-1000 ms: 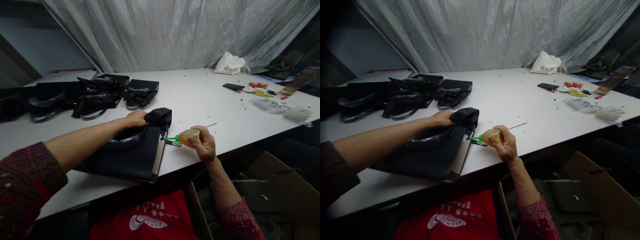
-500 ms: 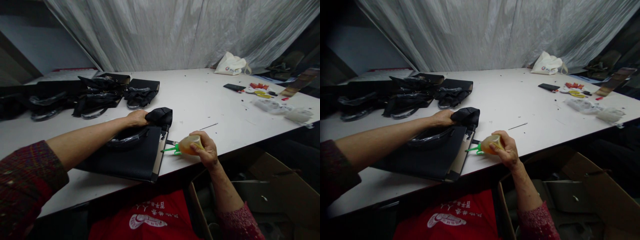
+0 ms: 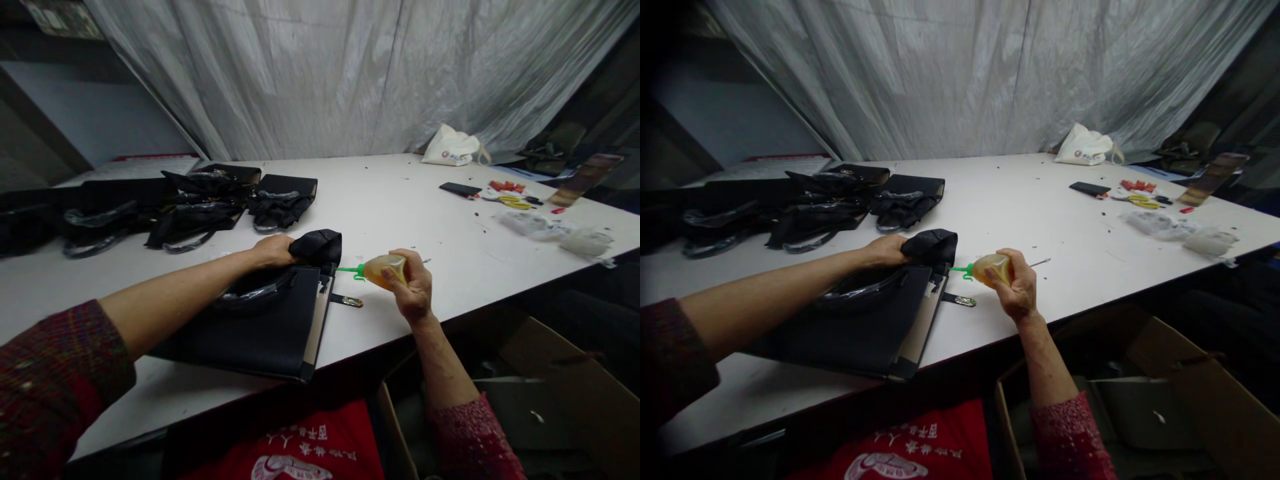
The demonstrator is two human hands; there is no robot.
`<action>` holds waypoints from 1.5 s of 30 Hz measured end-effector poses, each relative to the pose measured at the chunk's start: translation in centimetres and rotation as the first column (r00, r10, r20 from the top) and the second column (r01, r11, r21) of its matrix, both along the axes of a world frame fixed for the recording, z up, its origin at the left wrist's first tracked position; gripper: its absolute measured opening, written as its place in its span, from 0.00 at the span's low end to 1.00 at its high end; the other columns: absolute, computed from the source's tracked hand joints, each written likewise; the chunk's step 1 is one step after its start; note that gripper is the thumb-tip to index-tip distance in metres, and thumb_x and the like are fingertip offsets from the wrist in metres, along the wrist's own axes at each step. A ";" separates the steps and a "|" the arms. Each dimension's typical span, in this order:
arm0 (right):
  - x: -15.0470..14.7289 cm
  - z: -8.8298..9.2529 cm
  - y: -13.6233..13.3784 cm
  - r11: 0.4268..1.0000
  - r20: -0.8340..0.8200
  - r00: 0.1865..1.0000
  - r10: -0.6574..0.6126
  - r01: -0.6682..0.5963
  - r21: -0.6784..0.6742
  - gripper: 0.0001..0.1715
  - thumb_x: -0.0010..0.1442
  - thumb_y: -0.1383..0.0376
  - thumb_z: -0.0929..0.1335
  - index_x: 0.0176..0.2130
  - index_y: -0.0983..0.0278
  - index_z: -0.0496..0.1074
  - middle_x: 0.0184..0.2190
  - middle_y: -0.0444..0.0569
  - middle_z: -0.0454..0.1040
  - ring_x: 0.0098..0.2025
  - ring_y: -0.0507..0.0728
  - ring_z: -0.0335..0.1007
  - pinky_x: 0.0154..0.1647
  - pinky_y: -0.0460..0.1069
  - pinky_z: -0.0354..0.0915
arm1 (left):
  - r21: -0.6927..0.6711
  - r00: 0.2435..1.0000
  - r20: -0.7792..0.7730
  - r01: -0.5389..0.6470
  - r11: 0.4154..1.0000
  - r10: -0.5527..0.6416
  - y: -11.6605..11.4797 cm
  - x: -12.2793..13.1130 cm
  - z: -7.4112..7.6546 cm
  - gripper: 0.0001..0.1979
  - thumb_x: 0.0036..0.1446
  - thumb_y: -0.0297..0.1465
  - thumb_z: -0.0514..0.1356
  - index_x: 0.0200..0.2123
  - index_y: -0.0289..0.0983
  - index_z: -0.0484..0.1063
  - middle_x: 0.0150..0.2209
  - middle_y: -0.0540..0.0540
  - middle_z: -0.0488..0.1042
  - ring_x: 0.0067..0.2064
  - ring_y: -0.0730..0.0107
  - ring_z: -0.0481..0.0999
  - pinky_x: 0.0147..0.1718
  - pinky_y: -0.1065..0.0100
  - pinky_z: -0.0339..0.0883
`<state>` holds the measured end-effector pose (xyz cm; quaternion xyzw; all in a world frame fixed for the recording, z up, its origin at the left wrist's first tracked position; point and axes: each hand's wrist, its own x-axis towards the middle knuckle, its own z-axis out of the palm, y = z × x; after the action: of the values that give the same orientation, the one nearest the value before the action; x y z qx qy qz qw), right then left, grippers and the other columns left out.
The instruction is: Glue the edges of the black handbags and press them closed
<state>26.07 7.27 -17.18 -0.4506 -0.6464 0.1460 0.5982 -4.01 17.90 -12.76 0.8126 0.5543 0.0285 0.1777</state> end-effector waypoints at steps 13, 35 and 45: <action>0.1 0.4 0.3 1.000 -0.001 1.000 0.009 -0.009 -0.008 0.19 0.58 0.55 0.71 0.47 0.58 0.68 0.35 0.46 0.73 0.33 0.56 0.69 0.35 0.53 0.68 | -0.003 1.000 0.011 -0.014 1.000 0.014 0.2 0.0 -0.2 0.23 0.47 0.51 0.59 0.36 0.41 0.79 0.32 0.47 0.78 0.36 0.59 0.75 0.31 0.70 0.60; 0.3 1.3 -0.4 0.991 0.034 0.997 0.076 -0.072 -0.114 0.17 0.58 0.53 0.70 0.44 0.59 0.68 0.30 0.43 0.71 0.30 0.54 0.67 0.32 0.51 0.65 | 0.011 1.000 0.010 -0.001 1.000 0.001 0.0 0.3 -0.1 0.23 0.48 0.52 0.59 0.35 0.39 0.79 0.29 0.47 0.76 0.32 0.60 0.74 0.30 0.69 0.59; 0.1 1.0 0.1 0.995 -0.031 0.999 0.039 -0.042 -0.086 0.18 0.58 0.54 0.70 0.45 0.59 0.68 0.32 0.44 0.72 0.31 0.55 0.69 0.34 0.52 0.66 | -0.005 1.000 0.015 -0.017 1.000 0.017 -0.2 0.3 0.0 0.25 0.48 0.53 0.59 0.37 0.40 0.79 0.31 0.46 0.78 0.33 0.61 0.74 0.30 0.70 0.58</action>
<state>26.18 7.39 -16.15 -0.4609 -0.6395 0.1928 0.5843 -3.73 17.68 -12.72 0.8072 0.5598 0.0345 0.1837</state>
